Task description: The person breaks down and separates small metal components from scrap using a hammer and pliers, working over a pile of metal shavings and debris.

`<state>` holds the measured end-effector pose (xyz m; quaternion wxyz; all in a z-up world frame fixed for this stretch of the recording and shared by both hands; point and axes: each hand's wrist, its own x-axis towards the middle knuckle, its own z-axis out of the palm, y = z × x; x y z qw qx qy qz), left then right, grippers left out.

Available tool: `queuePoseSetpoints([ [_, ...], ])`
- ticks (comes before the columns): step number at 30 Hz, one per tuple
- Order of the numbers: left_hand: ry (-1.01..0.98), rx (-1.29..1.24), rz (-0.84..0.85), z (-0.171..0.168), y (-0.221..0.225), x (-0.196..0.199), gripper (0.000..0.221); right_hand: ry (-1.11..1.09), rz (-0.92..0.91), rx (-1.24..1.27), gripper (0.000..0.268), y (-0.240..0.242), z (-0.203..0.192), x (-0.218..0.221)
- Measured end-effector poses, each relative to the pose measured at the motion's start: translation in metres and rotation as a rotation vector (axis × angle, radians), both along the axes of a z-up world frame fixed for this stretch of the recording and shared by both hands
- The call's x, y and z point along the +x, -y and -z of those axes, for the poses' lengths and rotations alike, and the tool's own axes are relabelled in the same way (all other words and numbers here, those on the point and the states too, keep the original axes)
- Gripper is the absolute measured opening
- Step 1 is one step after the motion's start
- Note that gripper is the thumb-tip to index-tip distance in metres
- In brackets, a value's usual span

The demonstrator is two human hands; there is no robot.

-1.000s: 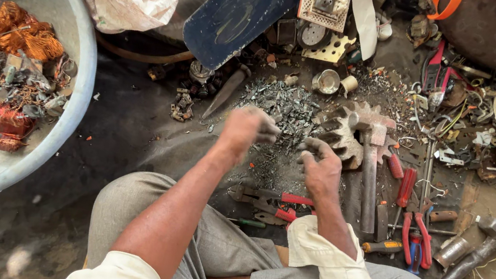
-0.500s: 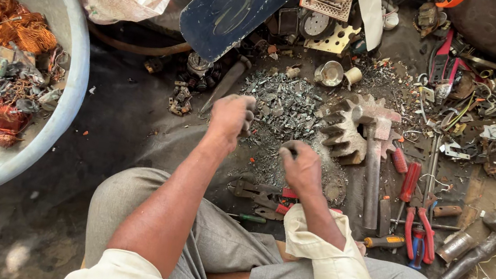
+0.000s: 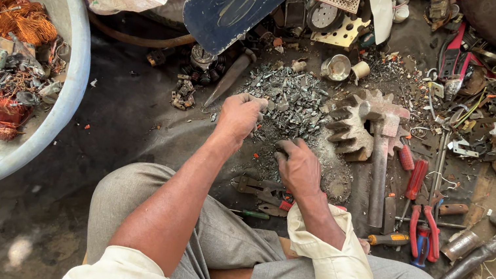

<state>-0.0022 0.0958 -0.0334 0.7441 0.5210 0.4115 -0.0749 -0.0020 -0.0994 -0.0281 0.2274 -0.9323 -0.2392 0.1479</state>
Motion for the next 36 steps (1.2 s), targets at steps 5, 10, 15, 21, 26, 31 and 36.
queuePoseSetpoints([
  [5,0.017,-0.006,0.016,0.000,0.002,0.000,0.018,-0.150,0.042,-0.107,0.015,0.002,0.010,0.008],
  [10,0.014,-0.034,0.036,-0.002,0.001,-0.001,0.019,-0.380,0.246,-0.121,0.015,0.015,0.019,0.017],
  [15,0.039,-0.047,0.022,0.002,0.002,0.000,0.020,-0.116,0.081,-0.183,0.017,0.019,0.017,0.017],
  [21,0.050,-0.045,0.012,0.005,0.003,-0.002,0.022,-0.123,0.102,-0.174,0.020,0.010,0.022,0.007],
  [26,0.017,-0.031,0.091,-0.003,0.004,-0.003,0.021,-0.398,0.308,-0.016,0.020,0.018,0.012,0.020],
  [31,-0.193,-0.299,0.230,-0.017,0.015,-0.005,0.033,-0.720,0.518,0.547,0.024,0.017,-0.010,0.023],
  [36,-0.163,-0.210,0.271,-0.010,0.012,-0.005,0.029,0.016,0.045,0.092,0.016,0.006,0.011,0.008],
])
